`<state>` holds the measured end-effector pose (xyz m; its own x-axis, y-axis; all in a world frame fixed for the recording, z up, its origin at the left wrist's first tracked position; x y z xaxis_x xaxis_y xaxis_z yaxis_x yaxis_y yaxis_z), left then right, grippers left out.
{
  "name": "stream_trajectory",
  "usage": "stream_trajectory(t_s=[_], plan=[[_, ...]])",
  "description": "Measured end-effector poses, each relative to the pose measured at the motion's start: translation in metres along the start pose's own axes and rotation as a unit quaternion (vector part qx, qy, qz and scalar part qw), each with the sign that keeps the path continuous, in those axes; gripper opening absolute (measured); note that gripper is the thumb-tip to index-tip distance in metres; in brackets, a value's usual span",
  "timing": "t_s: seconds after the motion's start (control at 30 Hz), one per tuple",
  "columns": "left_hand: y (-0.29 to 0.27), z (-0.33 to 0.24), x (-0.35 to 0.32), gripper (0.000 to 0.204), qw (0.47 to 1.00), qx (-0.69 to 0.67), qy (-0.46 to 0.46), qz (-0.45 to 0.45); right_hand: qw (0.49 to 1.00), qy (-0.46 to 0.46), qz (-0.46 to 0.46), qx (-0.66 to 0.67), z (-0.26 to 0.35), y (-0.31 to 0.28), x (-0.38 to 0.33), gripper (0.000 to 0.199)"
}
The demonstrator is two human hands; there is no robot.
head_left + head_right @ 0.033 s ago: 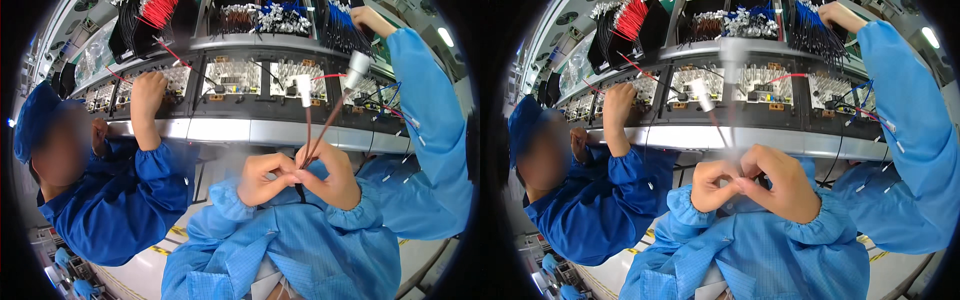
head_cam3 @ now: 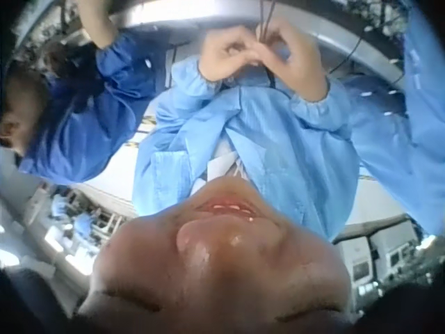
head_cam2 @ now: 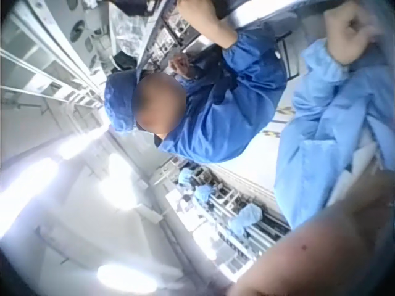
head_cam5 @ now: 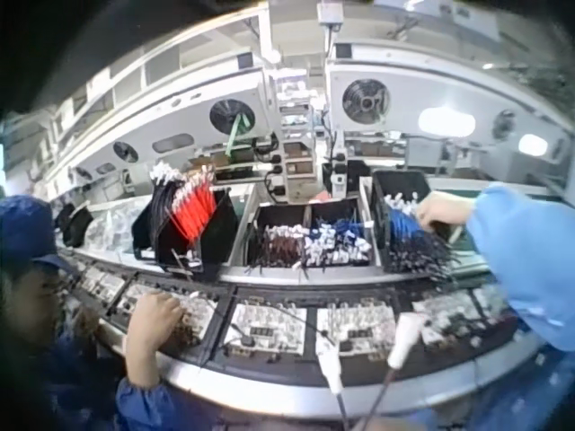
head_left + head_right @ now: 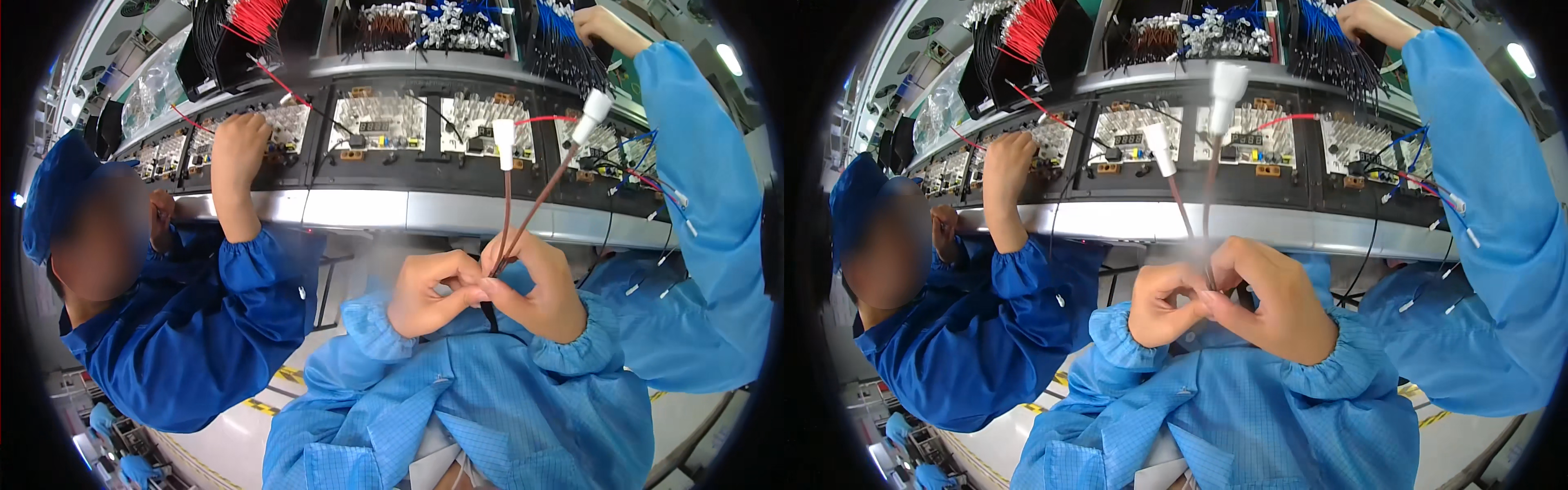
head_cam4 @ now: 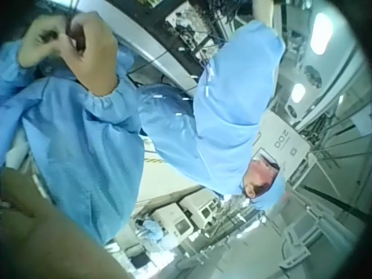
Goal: Connecting various colored wire harnesses and connectors to printed circuit boards on an assembly line.
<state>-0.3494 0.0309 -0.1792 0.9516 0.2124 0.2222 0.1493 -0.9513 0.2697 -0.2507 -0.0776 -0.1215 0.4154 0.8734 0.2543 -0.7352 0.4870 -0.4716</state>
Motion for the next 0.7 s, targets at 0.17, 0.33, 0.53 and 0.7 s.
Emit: stream_trajectory(t_s=[0.17,0.33,0.53,0.7], plan=[[0.011,0.023,-0.016,0.01,0.994,-0.064,-0.081,0.039,0.999,0.015,-0.008,0.039,-0.024,0.017,-0.021,0.016],[0.017,0.044,-0.035,0.013,0.983,-0.136,-0.12,0.02,0.998,0.062,0.0,0.0,-0.04,0.03,-0.041,0.02],[0.019,0.06,-0.053,0.017,0.978,-0.122,-0.164,0.026,0.999,0.024,0.024,0.026,-0.049,0.042,-0.055,0.02],[0.019,0.056,-0.052,0.018,0.973,-0.155,-0.168,0.039,0.999,0.013,0.014,0.05,-0.047,0.04,-0.049,0.007]])
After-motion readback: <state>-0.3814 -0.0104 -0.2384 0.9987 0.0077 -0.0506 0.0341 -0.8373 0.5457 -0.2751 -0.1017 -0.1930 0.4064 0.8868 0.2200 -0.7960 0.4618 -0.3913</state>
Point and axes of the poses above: each hand's wrist, its own x-axis towards the middle knuckle, its own y-axis out of the palm, z = x × y, the point moved 4 cm from there along x, towards the middle knuckle, and after that the axes turned 9 degrees about -x, right-handed, at the moved point
